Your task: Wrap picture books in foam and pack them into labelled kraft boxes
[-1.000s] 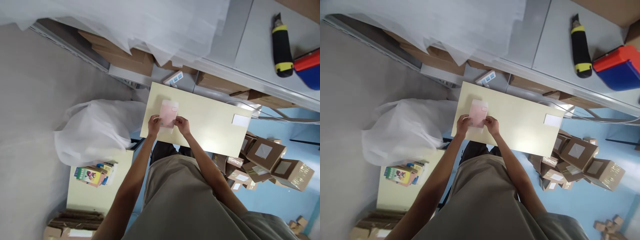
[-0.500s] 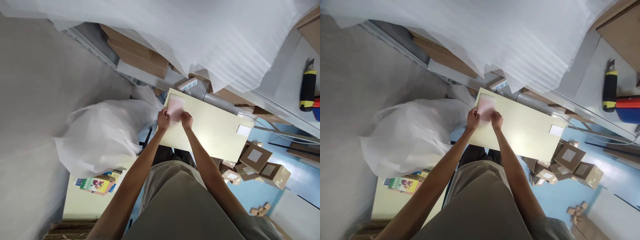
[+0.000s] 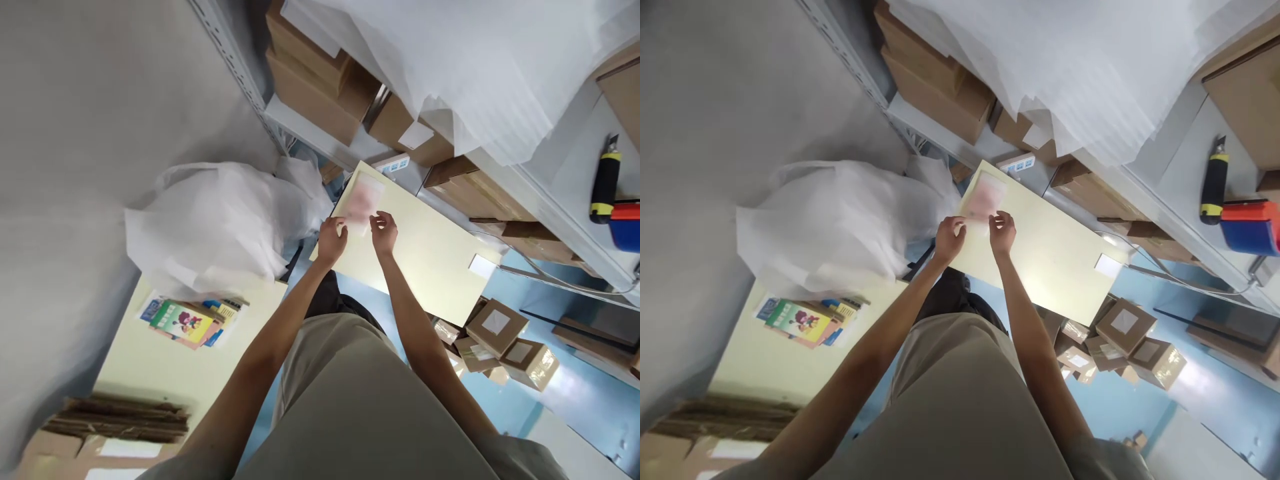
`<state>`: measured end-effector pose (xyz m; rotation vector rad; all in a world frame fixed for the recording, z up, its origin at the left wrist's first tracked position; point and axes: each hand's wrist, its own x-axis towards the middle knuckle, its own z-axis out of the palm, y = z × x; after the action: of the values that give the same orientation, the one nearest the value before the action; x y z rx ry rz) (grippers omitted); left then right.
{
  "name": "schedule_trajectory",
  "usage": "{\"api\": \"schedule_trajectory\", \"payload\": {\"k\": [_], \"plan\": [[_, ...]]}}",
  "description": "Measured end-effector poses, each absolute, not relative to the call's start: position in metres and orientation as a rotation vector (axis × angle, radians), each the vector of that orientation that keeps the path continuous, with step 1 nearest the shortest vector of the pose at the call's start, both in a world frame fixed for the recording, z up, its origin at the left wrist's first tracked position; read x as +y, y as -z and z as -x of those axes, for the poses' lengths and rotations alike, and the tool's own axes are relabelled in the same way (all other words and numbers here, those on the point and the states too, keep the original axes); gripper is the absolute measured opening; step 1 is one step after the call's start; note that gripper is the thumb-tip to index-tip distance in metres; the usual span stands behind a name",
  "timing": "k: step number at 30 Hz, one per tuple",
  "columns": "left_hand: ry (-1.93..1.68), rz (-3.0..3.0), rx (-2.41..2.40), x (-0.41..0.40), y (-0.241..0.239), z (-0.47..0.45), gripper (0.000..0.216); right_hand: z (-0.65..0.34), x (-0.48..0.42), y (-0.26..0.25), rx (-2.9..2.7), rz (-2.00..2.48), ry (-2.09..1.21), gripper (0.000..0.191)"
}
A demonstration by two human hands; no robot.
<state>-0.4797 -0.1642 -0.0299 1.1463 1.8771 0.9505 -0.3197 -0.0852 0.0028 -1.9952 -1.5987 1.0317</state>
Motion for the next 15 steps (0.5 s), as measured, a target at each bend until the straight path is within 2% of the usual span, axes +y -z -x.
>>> {"api": "schedule_trajectory", "payload": {"k": [8,15], "plan": [[-1.138,-1.115,1.941,-0.300,-0.040,0.455,0.009,0.297,-0.203,-0.050,-1.665,1.628,-1.196,0.036],[-1.343,-0.801,2.109,-0.494,-0.092,0.448,0.022,0.277,-0.358,-0.063,-1.633,1.420,-1.456,0.046]]}}
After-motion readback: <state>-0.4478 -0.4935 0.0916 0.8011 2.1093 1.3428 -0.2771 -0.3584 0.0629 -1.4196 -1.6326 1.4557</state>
